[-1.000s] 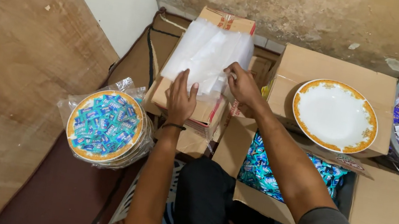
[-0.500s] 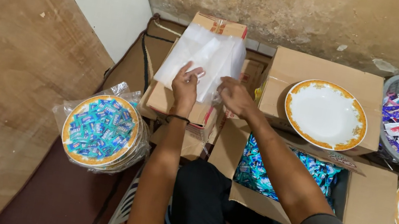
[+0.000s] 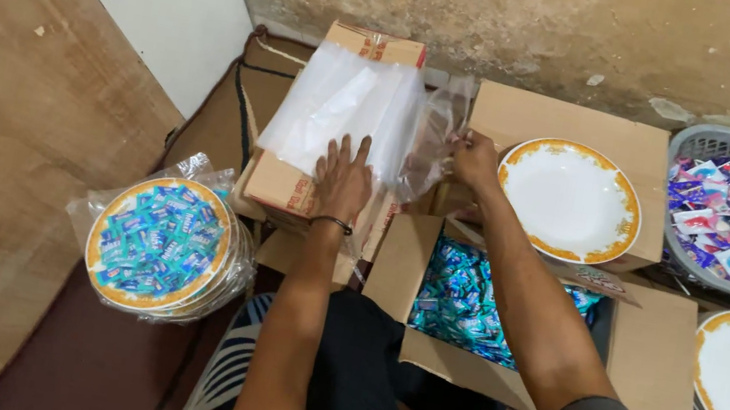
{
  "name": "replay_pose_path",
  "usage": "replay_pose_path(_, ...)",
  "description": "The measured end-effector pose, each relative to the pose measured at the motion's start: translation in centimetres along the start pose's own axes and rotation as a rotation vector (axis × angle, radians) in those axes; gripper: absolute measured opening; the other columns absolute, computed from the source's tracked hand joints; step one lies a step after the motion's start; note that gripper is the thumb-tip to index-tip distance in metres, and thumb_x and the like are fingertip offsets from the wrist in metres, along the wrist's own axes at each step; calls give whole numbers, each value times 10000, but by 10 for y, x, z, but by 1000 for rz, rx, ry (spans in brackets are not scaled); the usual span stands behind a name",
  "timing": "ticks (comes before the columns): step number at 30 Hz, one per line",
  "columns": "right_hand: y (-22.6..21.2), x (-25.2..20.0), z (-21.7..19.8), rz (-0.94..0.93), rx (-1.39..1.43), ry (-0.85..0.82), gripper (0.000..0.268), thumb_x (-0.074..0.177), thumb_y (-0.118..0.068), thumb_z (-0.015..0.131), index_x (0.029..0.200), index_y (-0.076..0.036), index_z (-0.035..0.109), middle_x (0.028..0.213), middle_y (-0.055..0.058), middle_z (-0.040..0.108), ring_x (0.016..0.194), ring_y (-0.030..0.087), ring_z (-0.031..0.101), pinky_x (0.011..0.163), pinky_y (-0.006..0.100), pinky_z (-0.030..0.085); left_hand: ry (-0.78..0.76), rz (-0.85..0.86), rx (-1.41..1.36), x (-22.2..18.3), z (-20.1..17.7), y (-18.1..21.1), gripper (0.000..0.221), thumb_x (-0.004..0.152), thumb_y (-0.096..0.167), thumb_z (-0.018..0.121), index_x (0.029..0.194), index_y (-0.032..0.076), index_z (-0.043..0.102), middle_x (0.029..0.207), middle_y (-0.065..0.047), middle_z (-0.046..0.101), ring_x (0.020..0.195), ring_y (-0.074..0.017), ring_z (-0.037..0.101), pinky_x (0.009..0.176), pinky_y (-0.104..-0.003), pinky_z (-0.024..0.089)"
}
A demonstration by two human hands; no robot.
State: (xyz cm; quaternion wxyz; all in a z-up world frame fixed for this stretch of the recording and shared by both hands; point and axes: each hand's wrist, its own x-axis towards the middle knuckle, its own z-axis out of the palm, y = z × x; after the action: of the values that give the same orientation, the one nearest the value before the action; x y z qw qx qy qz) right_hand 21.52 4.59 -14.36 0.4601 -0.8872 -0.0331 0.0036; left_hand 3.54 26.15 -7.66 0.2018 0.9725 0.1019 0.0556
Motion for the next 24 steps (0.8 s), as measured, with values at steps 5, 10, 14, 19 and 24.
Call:
replay_pose_path(5,-21,-45,-28,-110,129,-26,203,950,-290,631,1079,-235,777,931,122,754,997,337,711,886,455,548,-84,-100,-15,10,6,-9,668,1026,175,470,1630,329,231,1686,-144,227,1564,-385,158,1237,-604,148)
replay_pose_path(10,-59,-85,-62,-110,246,-71,340,942,-132,515,1156,-181,774,892,148,746,904,281,705,873,401,543,-141,-121,-101,0,-13,-7,649,1038,115,368,1626,354,231,1689,-150,208,1570,-381,129,1243,-601,134)
replay_pose_path(14,-100,-121,-82,-76,304,-102,364,915,-127,524,1177,-191,767,860,132,742,880,253,700,870,383,541,-148,-114,-134,8,-7,-12,618,1050,154,355,1621,366,249,1692,-148,199,1572,-376,122,1245,-605,115)
replay_pose_path(19,-114,-138,-76,-41,335,-117,361,905,-135,550,1194,-192,758,1005,183,760,995,322,716,915,424,539,-143,-112,-141,8,-5,-18,612,1053,170,345,1620,377,246,1696,-135,200,1576,-359,114,1247,-596,95)
replay_pose_path(24,-74,-104,-51,107,797,-243,434,943,-10,479,1373,-38,529,1039,228,729,804,287,763,576,385,662,-82,-73,-106,4,-8,-17,564,1062,234,353,1612,340,288,1697,-148,197,1577,-364,105,1243,-602,106)
